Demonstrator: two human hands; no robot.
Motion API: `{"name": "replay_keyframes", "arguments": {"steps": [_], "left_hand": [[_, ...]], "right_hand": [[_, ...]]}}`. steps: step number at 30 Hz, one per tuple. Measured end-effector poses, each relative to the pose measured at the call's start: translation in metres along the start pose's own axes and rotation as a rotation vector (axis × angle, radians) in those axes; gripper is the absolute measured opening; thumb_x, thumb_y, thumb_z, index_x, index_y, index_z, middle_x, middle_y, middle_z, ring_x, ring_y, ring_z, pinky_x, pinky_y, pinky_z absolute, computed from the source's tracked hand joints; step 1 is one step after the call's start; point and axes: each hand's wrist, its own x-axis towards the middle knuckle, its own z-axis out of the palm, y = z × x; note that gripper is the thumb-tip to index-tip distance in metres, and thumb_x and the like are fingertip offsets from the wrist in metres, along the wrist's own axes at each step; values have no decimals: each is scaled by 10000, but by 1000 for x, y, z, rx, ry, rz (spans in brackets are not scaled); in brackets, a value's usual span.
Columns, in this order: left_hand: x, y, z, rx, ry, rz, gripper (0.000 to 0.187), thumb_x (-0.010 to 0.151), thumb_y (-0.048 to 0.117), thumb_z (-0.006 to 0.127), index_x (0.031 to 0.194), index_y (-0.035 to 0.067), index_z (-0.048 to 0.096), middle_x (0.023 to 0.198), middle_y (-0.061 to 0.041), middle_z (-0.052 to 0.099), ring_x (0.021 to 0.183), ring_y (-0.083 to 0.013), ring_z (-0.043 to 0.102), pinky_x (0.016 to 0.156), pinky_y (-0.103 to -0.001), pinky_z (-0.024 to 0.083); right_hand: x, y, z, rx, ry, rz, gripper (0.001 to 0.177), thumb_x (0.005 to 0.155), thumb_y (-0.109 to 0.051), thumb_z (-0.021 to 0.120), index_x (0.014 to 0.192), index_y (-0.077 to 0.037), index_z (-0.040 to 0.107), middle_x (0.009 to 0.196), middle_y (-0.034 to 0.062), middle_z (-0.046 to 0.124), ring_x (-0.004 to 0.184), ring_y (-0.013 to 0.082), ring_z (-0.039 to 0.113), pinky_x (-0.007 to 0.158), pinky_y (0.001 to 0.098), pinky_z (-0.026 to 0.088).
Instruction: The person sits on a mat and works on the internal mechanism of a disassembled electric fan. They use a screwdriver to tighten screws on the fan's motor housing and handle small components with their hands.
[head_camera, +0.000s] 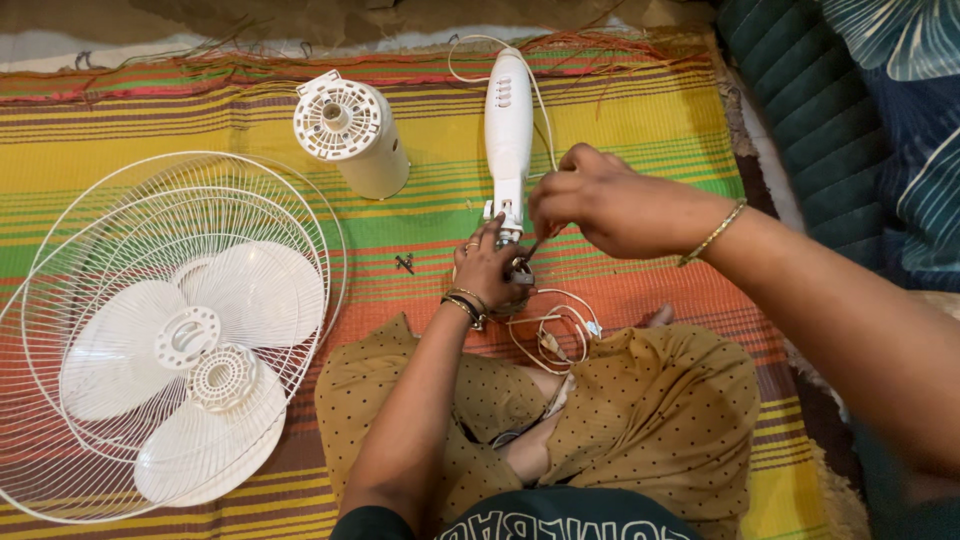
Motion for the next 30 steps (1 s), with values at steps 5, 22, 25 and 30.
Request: {"name": "replay_keyframes", "arguments": {"steps": [5,22,25,30], "left_hand": [[-1,-2,1,23,5,12,670,546,421,923,1179,353,710,1663,-89,243,1534,-314,210,1166,-553,197],[1,-1,-1,4,-1,-2,656,547,409,912,1175,387,721,1655,-86,250,1526,-323,225,1162,-549,208],[0,-3,0,-11,1,6,664,542,433,921,1170,376,712,1650,-87,245,1521,-320,222,1161,-554,195],[0,-3,2,20,-8,6,653,553,419,906,1181,385,729,1665,-85,250,1530,-310,231,1170,-536,204]], "right_hand": [[-1,-9,1,85,194,120,403,979,-408,594,1167,-51,611,1173,202,671,1082,394,620,870,504,503],[-14,7,-7,-31,57,-24,333,785,-80,568,1076,-192,686,1147,79,631,1091,340,622,946,429,519],[-9,-12,-5,24,98,333,619,841,-364,741,1325,-6,597,1202,229,569,946,421,633,780,516,522],[7,-22,-3,-337,-277,670,295,1090,-387,556,1150,-115,652,1075,113,681,991,330,698,810,475,576]]}}
